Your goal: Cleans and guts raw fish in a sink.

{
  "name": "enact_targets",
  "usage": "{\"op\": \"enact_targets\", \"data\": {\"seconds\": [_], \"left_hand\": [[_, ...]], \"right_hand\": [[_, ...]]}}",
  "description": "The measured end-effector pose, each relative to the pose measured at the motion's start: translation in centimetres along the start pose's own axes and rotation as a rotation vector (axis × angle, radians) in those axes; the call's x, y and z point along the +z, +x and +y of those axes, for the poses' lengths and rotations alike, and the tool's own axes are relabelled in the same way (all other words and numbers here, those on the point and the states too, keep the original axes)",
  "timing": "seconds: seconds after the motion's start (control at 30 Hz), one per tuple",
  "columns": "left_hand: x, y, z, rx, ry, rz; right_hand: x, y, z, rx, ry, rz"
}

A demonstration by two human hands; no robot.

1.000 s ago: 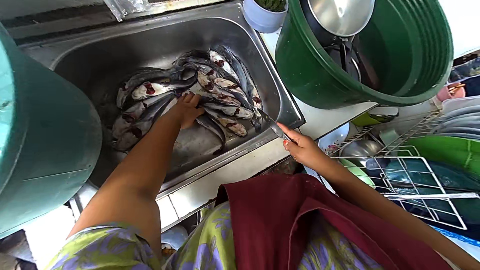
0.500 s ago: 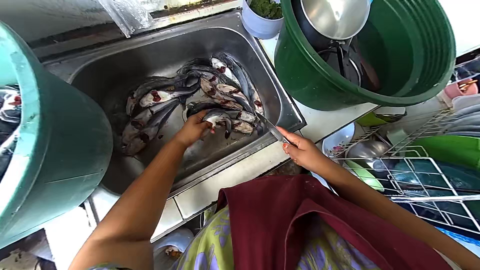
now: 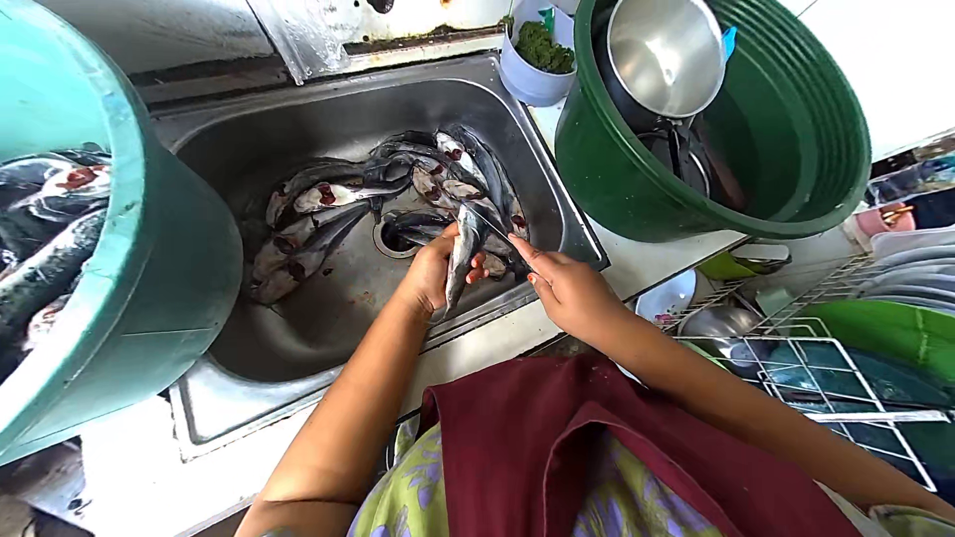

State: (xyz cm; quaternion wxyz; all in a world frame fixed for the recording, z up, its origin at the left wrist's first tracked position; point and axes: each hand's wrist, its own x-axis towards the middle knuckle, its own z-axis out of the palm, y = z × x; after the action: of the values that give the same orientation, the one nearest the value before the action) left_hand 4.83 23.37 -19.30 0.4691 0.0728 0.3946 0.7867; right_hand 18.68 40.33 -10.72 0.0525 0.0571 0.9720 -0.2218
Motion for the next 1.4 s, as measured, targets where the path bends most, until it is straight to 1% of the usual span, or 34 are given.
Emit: {"op": "enact_targets", "data": {"seconds": [0.1,0.17,0.27,0.37,0.47,0.57,0.63,0.77,0.83,0.9,0.97,1.0,1.03,1.07,1.13,1.2,1.23,1.3,1.4], "left_hand": [[-0.6,0.5,-0.6,0.047,-0.013,0.034],[-0.9,0.6,-1.0,0.064,0.048,0.084],[-1.5,0.8,-1.2,0.103,0.191,0.203],[-1.9,1.1,-1.3,0.133,0.18,0.258],[-1.3,1.0,-1.1,0.159,0.099,0.269],[-1.0,0.8,-1.4,0.169,0.074,0.22],[-0.9,0.5,-1.6,0.115,0.135,0.196],[-1.6,0.0,-3.4,-0.088,0.408,0.18],[-1.8,1.3,-3.2,-0.171,0.429,0.22],[-2.4,2.6,-3.0,-0.218,0.459,0.378],[-4.3,3.0,-2.6,-0.232,0.607,0.486],[-5.5,2.9,-2.0,-0.235,0.717,0.504],[-6.7,2.7,-1.3,-0.236,0.863,0.486],[-7.8,2.4,-0.4,-0.228,1.06,0.43],[-9.8,1.4,1.0,-0.164,1.504,0.241],[-11.5,0.1,1.9,-0.111,1.838,0.055],[-11.9,-0.3,2.2,-0.131,1.943,0.001],[-12.6,-0.4,2.2,-0.168,2.073,-0.023],[-13.3,0.4,0.9,-0.173,2.083,0.023]], "right_hand": [[0.1,0.8,-0.7,0.042,-0.071,-0.074],[0.2,1.3,-1.2,0.069,-0.104,-0.131],[0.3,1.8,-1.7,0.072,-0.103,-0.201],[0.0,1.8,-1.9,0.054,-0.052,-0.248],[-0.1,1.6,-2.1,0.048,-0.007,-0.281],[0.2,1.7,-2.2,0.077,-0.016,-0.262],[0.4,2.0,-2.1,0.106,-0.028,-0.26],[1.2,2.5,-1.5,0.157,-0.03,-0.328],[1.7,2.6,-0.9,0.197,0.023,-0.342],[1.9,2.7,-0.2,0.247,0.082,-0.336],[1.9,2.4,0.7,0.269,0.115,-0.306],[1.8,2.2,1.2,0.277,0.122,-0.291],[1.5,2.0,1.7,0.284,0.133,-0.276],[1.2,1.6,2.0,0.292,0.154,-0.262],[0.8,0.7,2.9,0.304,0.194,-0.24],[1.0,-0.2,3.9,0.327,0.229,-0.239],[1.1,-0.5,4.3,0.337,0.242,-0.247],[1.3,-1.0,4.7,0.349,0.257,-0.272],[1.4,-1.6,4.8,0.34,0.264,-0.302]]}}
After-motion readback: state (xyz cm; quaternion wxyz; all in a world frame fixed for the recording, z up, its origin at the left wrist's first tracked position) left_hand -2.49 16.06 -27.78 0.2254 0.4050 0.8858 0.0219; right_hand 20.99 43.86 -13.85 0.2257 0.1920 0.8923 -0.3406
